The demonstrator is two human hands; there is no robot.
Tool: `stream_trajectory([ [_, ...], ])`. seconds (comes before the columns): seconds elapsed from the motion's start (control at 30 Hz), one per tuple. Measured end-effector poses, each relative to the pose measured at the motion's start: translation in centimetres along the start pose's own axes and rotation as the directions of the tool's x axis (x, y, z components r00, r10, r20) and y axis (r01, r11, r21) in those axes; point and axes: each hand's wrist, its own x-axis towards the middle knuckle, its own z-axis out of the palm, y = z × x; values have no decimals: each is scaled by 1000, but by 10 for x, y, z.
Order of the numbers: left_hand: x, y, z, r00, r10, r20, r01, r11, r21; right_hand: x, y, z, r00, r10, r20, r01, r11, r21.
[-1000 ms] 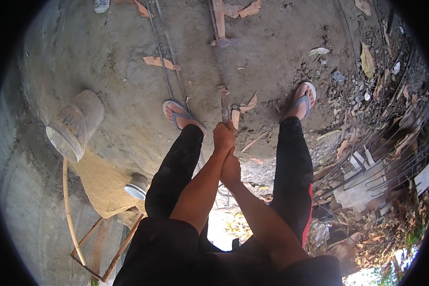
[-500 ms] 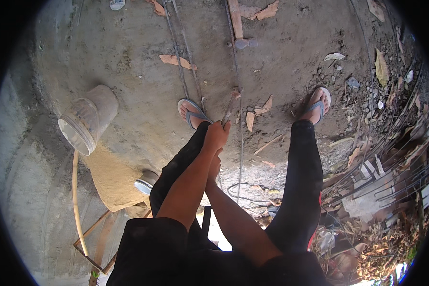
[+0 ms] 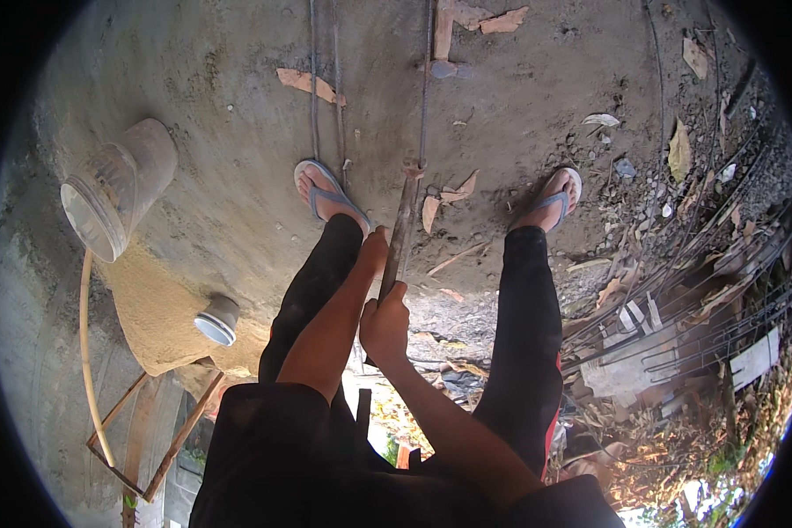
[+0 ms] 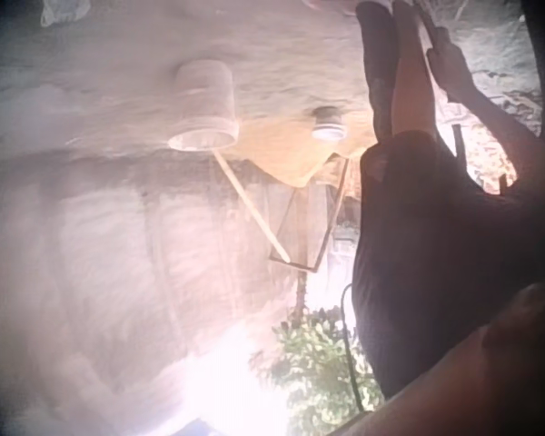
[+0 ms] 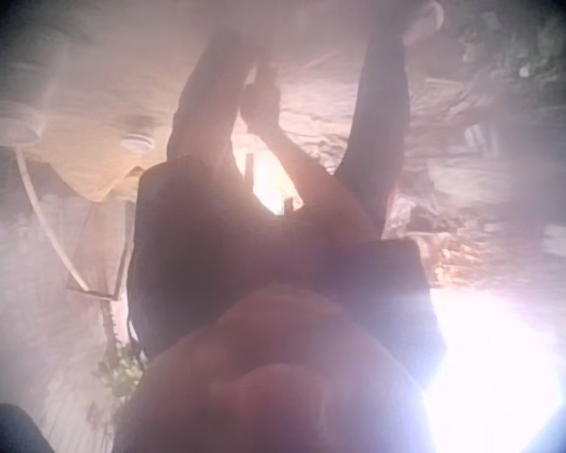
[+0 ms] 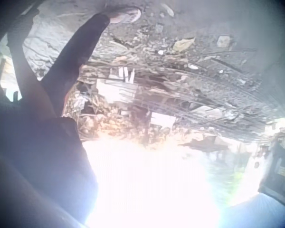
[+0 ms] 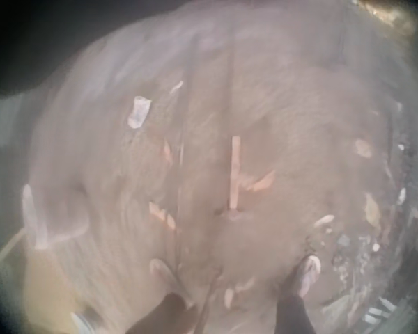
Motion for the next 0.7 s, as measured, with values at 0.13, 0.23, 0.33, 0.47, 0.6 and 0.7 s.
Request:
stream_trajectory([
  [0.13,30,31,32,982,123,-141,-149,969,-197,-3,5,-13,998,22,53,-23,999,26],
  [0.23,47,56,29,998,-60,14,62,967,-248,-1,9,-21,996,17,83,-15,1000,-17],
  [0.33,48,63,24,997,35,-75,-46,987,-156,-7,7,-38,994,22,105,-13,996,-89],
  [0.47,37,56,24,987,153,-50,-147,983,114,-24,-15,-91,986,-105,132,120,987,-110],
  [0.6,23,63,29,986,72,-151,-89,990,-108,-21,-51,-151,920,157,358,-178,984,25],
  [0.7,8,71,25,929,-120,-349,-13,934,-358,-24,-74,-162,873,215,439,-277,957,82],
])
